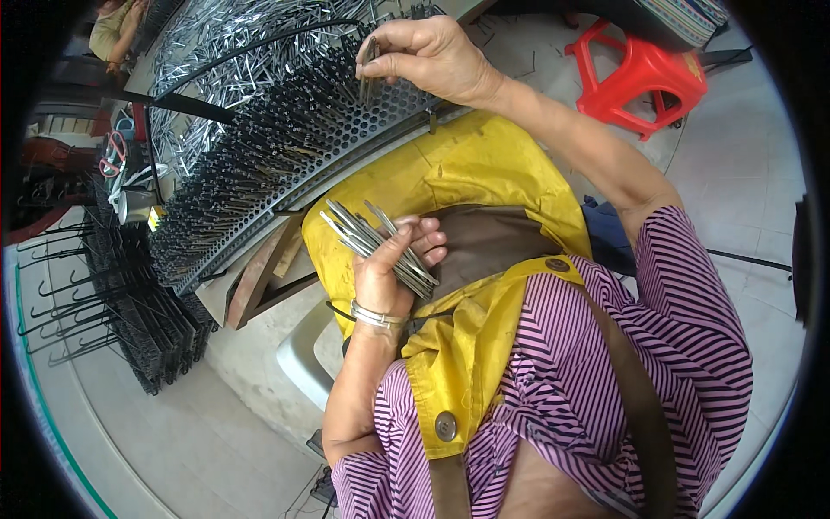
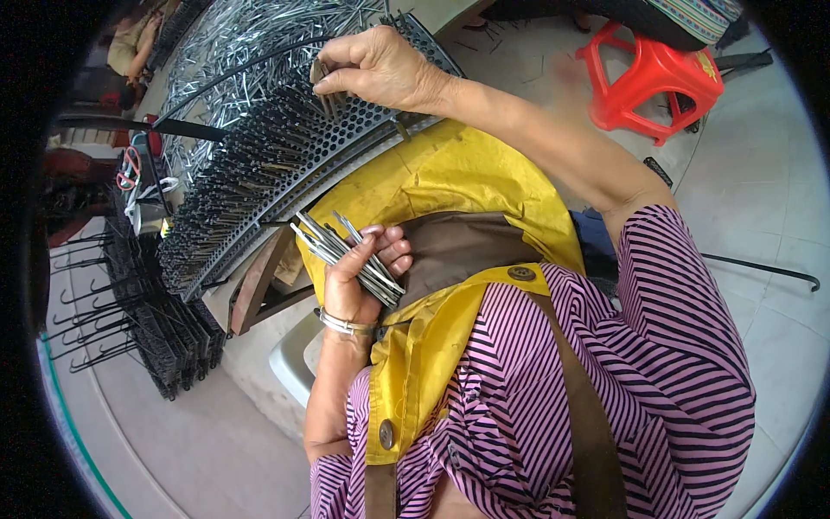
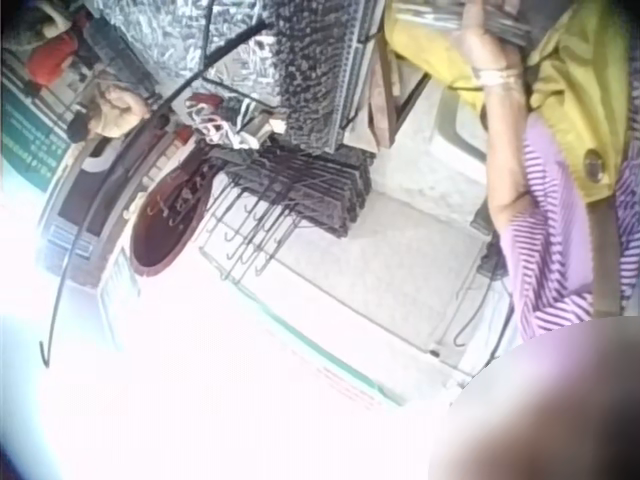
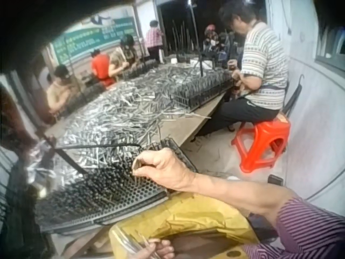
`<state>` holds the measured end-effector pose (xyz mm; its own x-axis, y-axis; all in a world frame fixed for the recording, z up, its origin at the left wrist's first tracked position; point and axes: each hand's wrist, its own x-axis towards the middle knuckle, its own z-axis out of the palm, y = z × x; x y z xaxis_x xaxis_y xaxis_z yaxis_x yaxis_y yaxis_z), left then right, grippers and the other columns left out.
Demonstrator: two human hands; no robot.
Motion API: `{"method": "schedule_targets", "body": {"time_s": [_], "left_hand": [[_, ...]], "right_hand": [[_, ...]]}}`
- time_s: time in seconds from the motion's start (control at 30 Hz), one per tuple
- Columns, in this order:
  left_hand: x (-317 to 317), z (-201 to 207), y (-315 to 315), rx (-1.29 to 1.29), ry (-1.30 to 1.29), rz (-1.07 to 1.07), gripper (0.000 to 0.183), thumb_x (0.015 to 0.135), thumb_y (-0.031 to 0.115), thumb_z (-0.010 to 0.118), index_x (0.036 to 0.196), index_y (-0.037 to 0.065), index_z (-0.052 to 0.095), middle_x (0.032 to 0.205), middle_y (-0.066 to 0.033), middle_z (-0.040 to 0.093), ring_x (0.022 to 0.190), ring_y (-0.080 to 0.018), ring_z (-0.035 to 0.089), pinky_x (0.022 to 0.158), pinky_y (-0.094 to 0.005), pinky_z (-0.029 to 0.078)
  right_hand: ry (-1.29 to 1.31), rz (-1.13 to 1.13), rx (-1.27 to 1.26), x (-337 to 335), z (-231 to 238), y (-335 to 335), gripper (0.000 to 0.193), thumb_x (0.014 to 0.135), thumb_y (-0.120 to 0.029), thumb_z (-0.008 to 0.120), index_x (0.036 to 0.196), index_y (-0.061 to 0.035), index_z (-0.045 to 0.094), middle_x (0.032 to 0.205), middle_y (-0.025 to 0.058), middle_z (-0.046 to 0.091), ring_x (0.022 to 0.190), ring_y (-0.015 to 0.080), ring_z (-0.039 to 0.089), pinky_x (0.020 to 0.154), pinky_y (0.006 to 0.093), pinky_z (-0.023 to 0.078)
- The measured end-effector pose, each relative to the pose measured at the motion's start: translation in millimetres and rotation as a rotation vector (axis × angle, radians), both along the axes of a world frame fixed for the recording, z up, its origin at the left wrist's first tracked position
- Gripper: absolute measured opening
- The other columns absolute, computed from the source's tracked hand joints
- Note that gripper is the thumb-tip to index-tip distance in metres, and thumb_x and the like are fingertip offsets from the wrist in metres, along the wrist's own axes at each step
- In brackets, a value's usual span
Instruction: Sorting through a pile of metal pins and inserting them individually into a grid-like perforated tray.
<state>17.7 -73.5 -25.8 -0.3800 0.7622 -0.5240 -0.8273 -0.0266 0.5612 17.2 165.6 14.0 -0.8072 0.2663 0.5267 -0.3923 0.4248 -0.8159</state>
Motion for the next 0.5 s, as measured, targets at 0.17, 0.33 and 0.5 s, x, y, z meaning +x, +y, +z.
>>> {"method": "schedule_targets", "body": {"time_s": [0.17,0.33,0.5], "left_hand": [[3.4,2.4,1.5,-0.016,-0.023,0.023,0.021,0.081,0.008,0.054,0.097,-0.004,0.05,0.091,-0.0184,0.059,0.077,-0.0274,0.06,0.067,-0.0365,0.052],[2.7,-1.9,-2.6,0.021,-0.014,-0.011,0.019,0.082,0.01,0.052,0.097,-0.001,0.052,0.094,-0.0175,0.059,0.081,-0.0276,0.061,0.07,-0.0379,0.052],[2.0,-0.8,-3.2,0.003,-0.009,-0.005,0.019,0.082,0.01,0.052,0.098,-0.001,0.051,0.094,-0.0174,0.059,0.081,-0.0274,0.061,0.07,-0.0377,0.052]], "right_hand": [[-0.051,-0.016,-0.048,1.9,-7.9,1.5,0.009,0.08,-0.006,0.058,0.085,-0.0001,0.062,0.074,-0.0004,0.062,0.066,0.0018,0.053,0.059,0.016,0.043],[-0.079,0.007,-0.093,1.7,-14.9,-5.0,0.009,0.079,-0.004,0.057,0.085,0.001,0.062,0.075,0.0012,0.062,0.072,0.0057,0.056,0.066,0.0182,0.045],[-0.119,-0.006,0.22,-7.0,-5.6,-9.1,0.008,0.077,-0.006,0.059,0.081,0.0003,0.06,0.07,0.0039,0.061,0.067,0.0084,0.057,0.063,0.0206,0.044]]}}
